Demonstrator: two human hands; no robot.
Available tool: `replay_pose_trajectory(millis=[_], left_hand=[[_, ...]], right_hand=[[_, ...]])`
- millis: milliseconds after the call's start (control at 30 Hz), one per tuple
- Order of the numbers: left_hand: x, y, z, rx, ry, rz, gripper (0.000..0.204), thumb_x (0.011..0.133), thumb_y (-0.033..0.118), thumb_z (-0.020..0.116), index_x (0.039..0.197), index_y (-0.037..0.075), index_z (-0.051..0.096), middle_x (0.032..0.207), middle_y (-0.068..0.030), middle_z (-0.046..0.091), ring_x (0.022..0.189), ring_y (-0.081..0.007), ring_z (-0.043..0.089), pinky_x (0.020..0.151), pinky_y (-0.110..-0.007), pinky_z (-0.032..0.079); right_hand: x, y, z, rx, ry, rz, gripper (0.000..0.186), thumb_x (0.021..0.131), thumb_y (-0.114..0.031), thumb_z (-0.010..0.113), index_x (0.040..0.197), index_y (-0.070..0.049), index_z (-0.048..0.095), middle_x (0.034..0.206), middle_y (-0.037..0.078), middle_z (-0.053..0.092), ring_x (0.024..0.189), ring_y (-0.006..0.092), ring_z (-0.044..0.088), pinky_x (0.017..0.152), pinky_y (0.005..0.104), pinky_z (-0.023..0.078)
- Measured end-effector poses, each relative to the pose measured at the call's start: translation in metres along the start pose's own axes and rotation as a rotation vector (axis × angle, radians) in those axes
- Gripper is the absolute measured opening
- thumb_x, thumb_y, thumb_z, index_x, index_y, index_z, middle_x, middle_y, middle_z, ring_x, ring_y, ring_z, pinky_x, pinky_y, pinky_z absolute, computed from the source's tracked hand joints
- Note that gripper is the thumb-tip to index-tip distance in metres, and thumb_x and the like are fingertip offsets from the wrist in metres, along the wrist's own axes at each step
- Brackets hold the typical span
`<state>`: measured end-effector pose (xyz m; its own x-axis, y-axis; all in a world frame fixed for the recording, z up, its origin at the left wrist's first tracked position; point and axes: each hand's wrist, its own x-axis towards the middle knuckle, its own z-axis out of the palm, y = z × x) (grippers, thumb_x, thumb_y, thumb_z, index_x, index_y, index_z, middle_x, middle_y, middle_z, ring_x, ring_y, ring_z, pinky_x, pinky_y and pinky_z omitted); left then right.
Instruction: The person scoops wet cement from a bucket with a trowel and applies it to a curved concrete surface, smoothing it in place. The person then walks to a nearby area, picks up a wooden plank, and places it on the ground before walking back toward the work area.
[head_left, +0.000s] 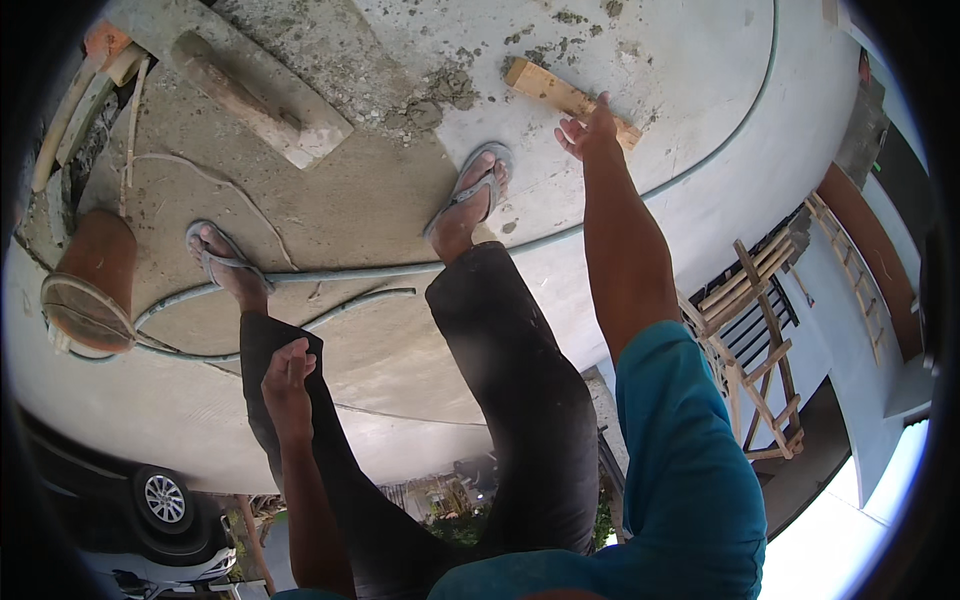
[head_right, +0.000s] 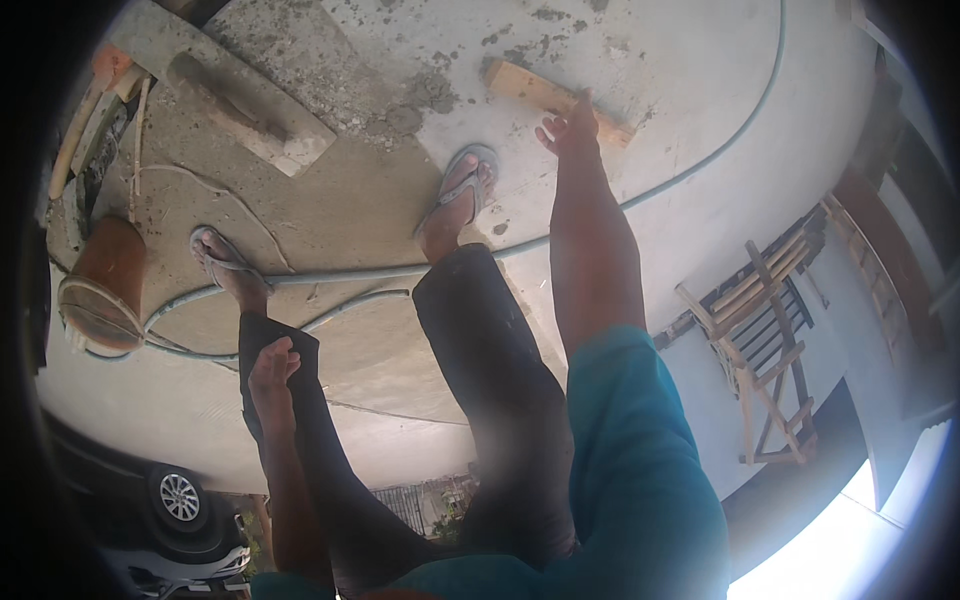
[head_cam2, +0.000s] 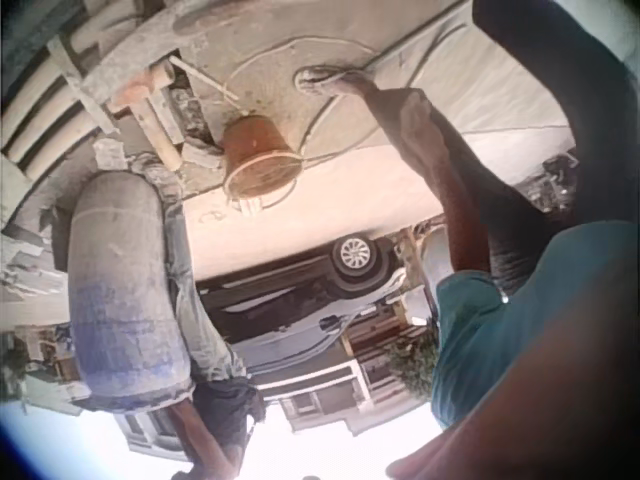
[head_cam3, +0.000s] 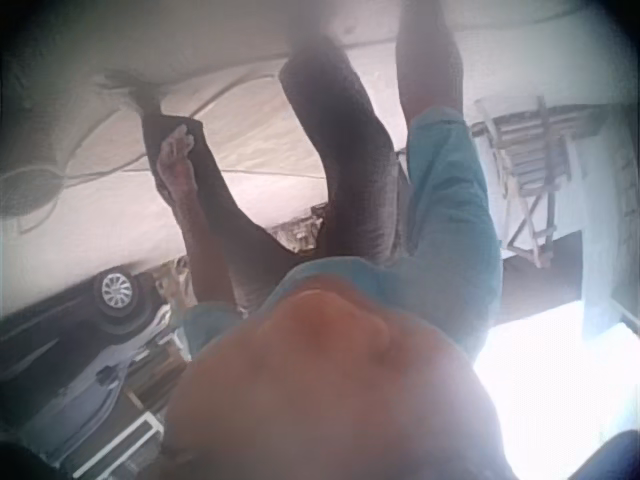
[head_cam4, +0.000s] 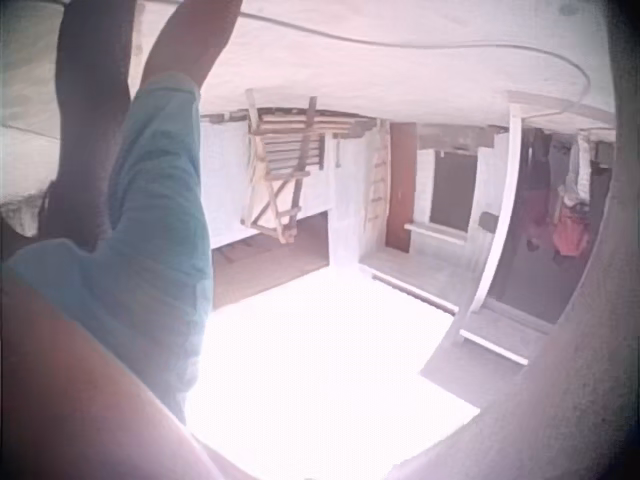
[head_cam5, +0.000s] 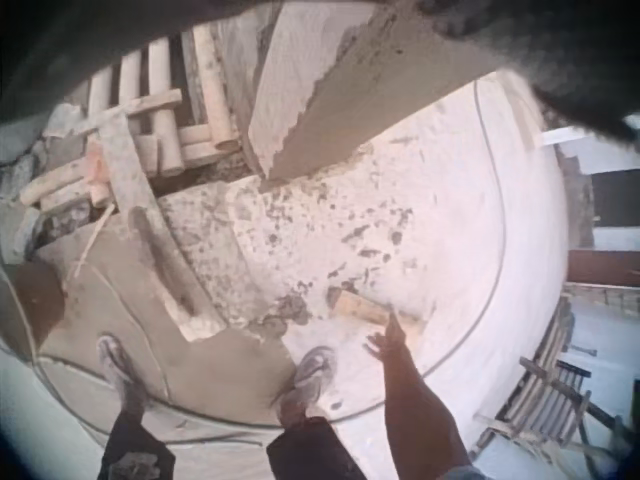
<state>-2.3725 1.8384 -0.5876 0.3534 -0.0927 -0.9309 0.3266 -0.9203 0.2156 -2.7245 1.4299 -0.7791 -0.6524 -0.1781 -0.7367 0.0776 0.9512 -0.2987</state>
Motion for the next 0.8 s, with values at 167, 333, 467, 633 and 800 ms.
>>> replay_pose_trajectory(millis=[167,333,467,633,800], left_hand=[[0.021,0.006,0.064,-0.098,-0.113,0.028,0.027,0.097,0.024,0.058,0.107,0.0,0.066,0.097,-0.0084,0.068,0.084,-0.016,0.064,0.082,-0.03,0.052],[0.021,0.01,0.075,0.061,-0.148,-0.035,0.028,0.096,0.026,0.059,0.105,0.0,0.067,0.097,-0.0078,0.067,0.082,-0.0152,0.063,0.08,-0.03,0.052],[0.016,0.025,0.064,0.122,-0.107,-0.004,0.029,0.096,0.026,0.057,0.105,0.0,0.066,0.095,-0.0077,0.066,0.081,-0.0159,0.063,0.079,-0.03,0.053],[0.024,0.019,0.056,0.171,-0.086,-0.01,0.03,0.096,0.027,0.057,0.106,0.0,0.065,0.096,-0.0092,0.065,0.082,-0.016,0.064,0.079,-0.03,0.053],[0.024,0.016,0.064,0.217,-0.065,-0.072,0.03,0.096,0.027,0.057,0.106,0.0,0.065,0.096,-0.0095,0.065,0.081,-0.0158,0.064,0.077,-0.031,0.054]], right_hand=[[0.053,0.006,-0.007,0.286,-0.108,0.018,0.056,0.09,-0.045,0.06,0.131,-0.011,0.042,0.12,0.014,0.047,0.103,0.0303,0.056,0.087,0.0479,0.051],[0.017,0.018,-0.067,0.419,-0.27,-0.25,0.072,0.084,-0.032,0.067,0.137,-0.004,0.028,0.13,0.019,0.04,0.118,0.0351,0.046,0.096,0.0547,0.044],[0.041,-0.019,-0.115,0.286,-0.001,-0.291,0.085,0.08,-0.026,0.075,0.136,-0.005,0.015,0.126,0.017,0.039,0.116,0.0308,0.044,0.095,0.0539,0.043],[0.122,-0.019,-0.152,0.133,0.342,-0.37,0.083,0.078,-0.023,0.079,0.134,0.002,0.023,0.124,0.023,0.047,0.116,0.0339,0.052,0.096,0.0476,0.048],[0.199,-0.004,-0.15,-0.247,0.528,-0.121,0.069,0.083,-0.022,0.069,0.132,0.005,0.029,0.123,0.025,0.052,0.11,0.0378,0.058,0.091,0.0461,0.052]])
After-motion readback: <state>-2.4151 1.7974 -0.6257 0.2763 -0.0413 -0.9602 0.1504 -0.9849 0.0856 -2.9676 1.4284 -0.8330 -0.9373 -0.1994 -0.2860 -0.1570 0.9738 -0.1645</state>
